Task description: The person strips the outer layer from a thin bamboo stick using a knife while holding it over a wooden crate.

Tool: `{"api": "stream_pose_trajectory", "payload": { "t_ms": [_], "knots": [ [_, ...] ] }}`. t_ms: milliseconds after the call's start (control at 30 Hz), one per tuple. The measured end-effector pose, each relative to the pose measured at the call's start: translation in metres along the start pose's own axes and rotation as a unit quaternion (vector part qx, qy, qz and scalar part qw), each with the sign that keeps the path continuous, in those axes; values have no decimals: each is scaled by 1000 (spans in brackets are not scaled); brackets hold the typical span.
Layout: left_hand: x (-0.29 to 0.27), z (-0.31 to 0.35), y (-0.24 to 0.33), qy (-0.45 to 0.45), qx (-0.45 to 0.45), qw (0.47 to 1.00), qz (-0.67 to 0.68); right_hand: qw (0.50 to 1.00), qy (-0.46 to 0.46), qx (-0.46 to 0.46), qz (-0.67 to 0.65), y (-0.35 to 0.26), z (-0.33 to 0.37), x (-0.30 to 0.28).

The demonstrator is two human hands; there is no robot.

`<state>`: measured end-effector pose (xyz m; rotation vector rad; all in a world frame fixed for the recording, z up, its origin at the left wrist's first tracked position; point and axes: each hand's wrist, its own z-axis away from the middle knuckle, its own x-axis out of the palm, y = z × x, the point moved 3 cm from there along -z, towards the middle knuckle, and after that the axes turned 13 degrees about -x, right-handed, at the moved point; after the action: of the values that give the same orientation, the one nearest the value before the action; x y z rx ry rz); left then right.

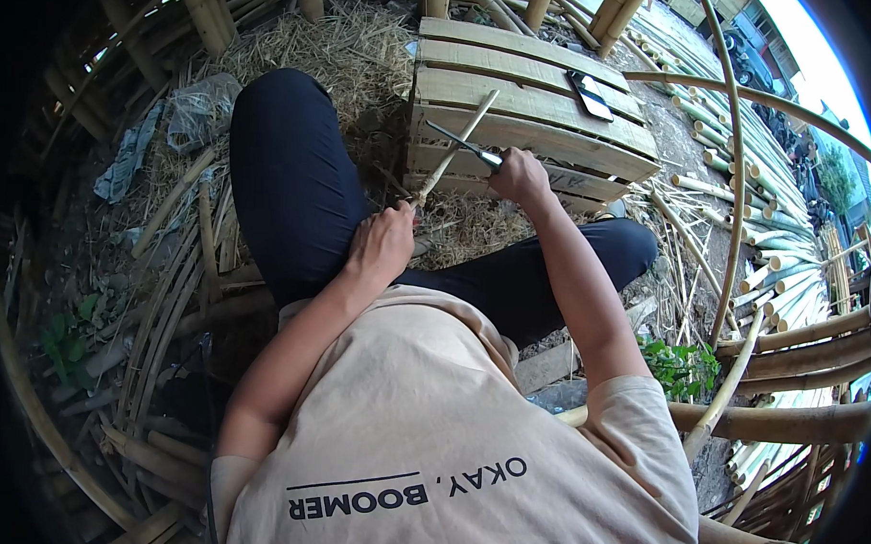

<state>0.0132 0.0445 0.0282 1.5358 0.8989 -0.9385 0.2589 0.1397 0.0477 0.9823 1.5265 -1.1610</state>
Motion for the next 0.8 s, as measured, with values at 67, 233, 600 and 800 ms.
{"api": "stream_pose_trajectory", "payload": {
  "t_ms": [67, 233, 600, 800],
  "knots": [
    [0, 0, -2, 1, -3, 1000, -1, 1000, 6, 30, 5, 5, -5, -2],
    [-1, -1, 2, 7, 7, 1000, 14, 993, 46, 109, 15, 53, -10, -13],
    [-2, -2, 2, -10, 7, 1000, 15, 999, -4, -44, -29, 9, 0, 14],
    [0, 1, 3, 15, 15, 1000, -9, 999, 24, 4, -30, -15, 9, 7]
  ]
}}
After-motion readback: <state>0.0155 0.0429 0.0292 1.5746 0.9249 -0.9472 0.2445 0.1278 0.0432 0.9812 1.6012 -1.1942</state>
